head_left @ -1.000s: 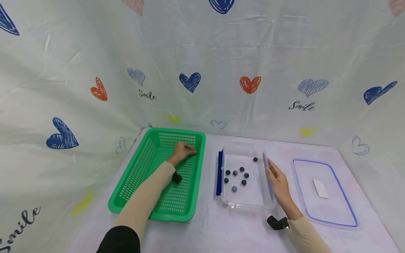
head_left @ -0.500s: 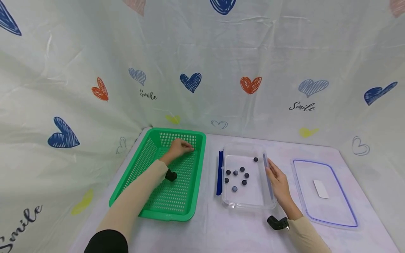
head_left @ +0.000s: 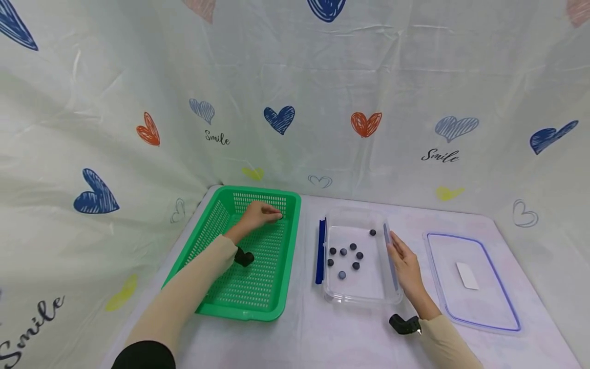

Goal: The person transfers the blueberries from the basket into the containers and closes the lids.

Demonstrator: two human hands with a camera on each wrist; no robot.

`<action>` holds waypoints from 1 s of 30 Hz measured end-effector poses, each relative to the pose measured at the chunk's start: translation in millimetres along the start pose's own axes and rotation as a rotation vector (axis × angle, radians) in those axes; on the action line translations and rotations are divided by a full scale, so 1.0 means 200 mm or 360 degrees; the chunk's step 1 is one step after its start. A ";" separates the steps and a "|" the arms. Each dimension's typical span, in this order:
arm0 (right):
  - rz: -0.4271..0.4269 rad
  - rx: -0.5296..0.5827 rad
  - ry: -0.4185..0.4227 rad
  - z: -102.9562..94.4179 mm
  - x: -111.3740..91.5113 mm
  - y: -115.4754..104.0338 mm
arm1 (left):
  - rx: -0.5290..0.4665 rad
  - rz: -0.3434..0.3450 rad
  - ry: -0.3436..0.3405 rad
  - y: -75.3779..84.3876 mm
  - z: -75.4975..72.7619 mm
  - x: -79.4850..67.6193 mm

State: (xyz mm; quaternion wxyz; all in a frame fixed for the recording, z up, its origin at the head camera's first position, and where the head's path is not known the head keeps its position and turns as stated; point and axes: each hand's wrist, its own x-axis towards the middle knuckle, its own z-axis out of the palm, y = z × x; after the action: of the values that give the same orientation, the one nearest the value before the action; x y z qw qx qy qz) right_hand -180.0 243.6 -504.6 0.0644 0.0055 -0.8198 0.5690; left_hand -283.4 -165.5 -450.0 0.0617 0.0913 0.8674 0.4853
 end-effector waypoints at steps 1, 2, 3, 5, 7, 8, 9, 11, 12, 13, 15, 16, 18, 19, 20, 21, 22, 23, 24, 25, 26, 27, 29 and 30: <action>-0.0001 -0.0002 -0.0002 0.00 0.00 0.00 | -0.0056 -0.0013 -0.0009 0.01 -0.01 0.00; -0.0005 -0.0008 -0.0001 0.00 0.00 0.00 | -0.0087 -0.0023 -0.0011 0.02 -0.01 0.00; -0.0005 -0.0007 0.0001 0.00 0.00 0.00 | -0.0127 -0.0022 -0.0018 0.03 -0.02 0.00; -0.0004 -0.0013 0.0005 0.00 0.00 0.00 | -0.0146 -0.0015 -0.0017 0.06 -0.04 0.00; -0.0009 -0.0020 0.0012 0.00 0.01 0.00 | -0.0175 -0.0019 -0.0018 0.08 -0.05 0.01; -0.0010 -0.0016 0.0014 0.00 0.01 0.00 | -0.0179 -0.0021 -0.0020 0.10 -0.06 0.01; -0.0009 -0.0011 0.0016 0.00 0.01 0.00 | -0.0195 -0.0022 -0.0026 0.10 -0.06 0.01; -0.0016 -0.0025 0.0016 0.00 0.01 0.00 | -0.0182 -0.0011 -0.0035 0.12 -0.07 0.00; -0.0018 -0.0031 0.0016 0.00 0.01 0.00 | -0.0202 -0.0011 -0.0050 0.13 -0.08 0.00; -0.0013 -0.0034 0.0015 0.00 0.01 0.00 | -0.0178 0.0002 -0.0057 0.13 -0.08 -0.01; -0.0010 -0.0038 0.0014 0.00 0.00 0.00 | -0.0169 0.0026 -0.0078 0.14 -0.08 -0.01; -0.0005 -0.0038 0.0010 0.00 0.00 0.00 | -0.0172 0.0033 -0.0088 0.15 -0.08 -0.02; 0.0008 -0.0030 0.0006 0.00 0.00 0.00 | -0.0172 0.0045 -0.0104 0.17 -0.07 -0.02; 0.0013 -0.0035 0.0004 0.00 0.00 0.00 | -0.0167 0.0053 -0.0113 0.18 -0.07 -0.03; 0.0020 -0.0034 0.0005 0.00 0.00 -0.01 | -0.0183 0.0052 -0.0125 0.19 -0.06 -0.03; 0.0025 -0.0032 0.0006 0.00 0.00 -0.01 | -0.0178 0.0059 -0.0137 0.20 -0.06 -0.03; 0.0033 -0.0037 0.0007 0.01 0.00 -0.01 | -0.0181 0.0056 -0.0146 0.22 -0.05 -0.04; 0.0031 -0.0046 0.0009 0.01 0.00 0.00 | -0.0174 0.0058 -0.0154 0.23 -0.04 -0.04; 0.0029 -0.0053 0.0010 0.01 0.00 0.00 | -0.0181 0.0057 -0.0162 0.25 -0.04 -0.04; 0.0030 -0.0055 0.0011 0.01 0.00 0.00 | -0.0196 0.0057 -0.0169 0.26 -0.03 -0.04; 0.0032 -0.0048 0.0012 0.01 0.00 0.00 | -0.0210 0.0054 -0.0176 0.27 -0.02 -0.04; 0.0029 -0.0046 0.0013 0.00 0.00 0.00 | -0.0221 0.0056 -0.0182 0.29 -0.01 -0.04; 0.0015 -0.0047 0.0012 0.00 0.00 0.01 | -0.0248 0.0061 -0.0198 0.31 0.01 -0.04; 0.0010 -0.0036 0.0012 0.00 0.00 0.01 | -0.0264 0.0067 -0.0209 0.32 0.02 -0.03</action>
State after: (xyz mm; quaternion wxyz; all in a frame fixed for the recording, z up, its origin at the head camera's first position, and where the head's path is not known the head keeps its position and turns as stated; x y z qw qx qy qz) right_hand -180.1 244.0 -505.5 0.0657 0.0002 -0.8259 0.5600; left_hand -269.9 -129.9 -397.0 0.1154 0.1356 0.8163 0.5495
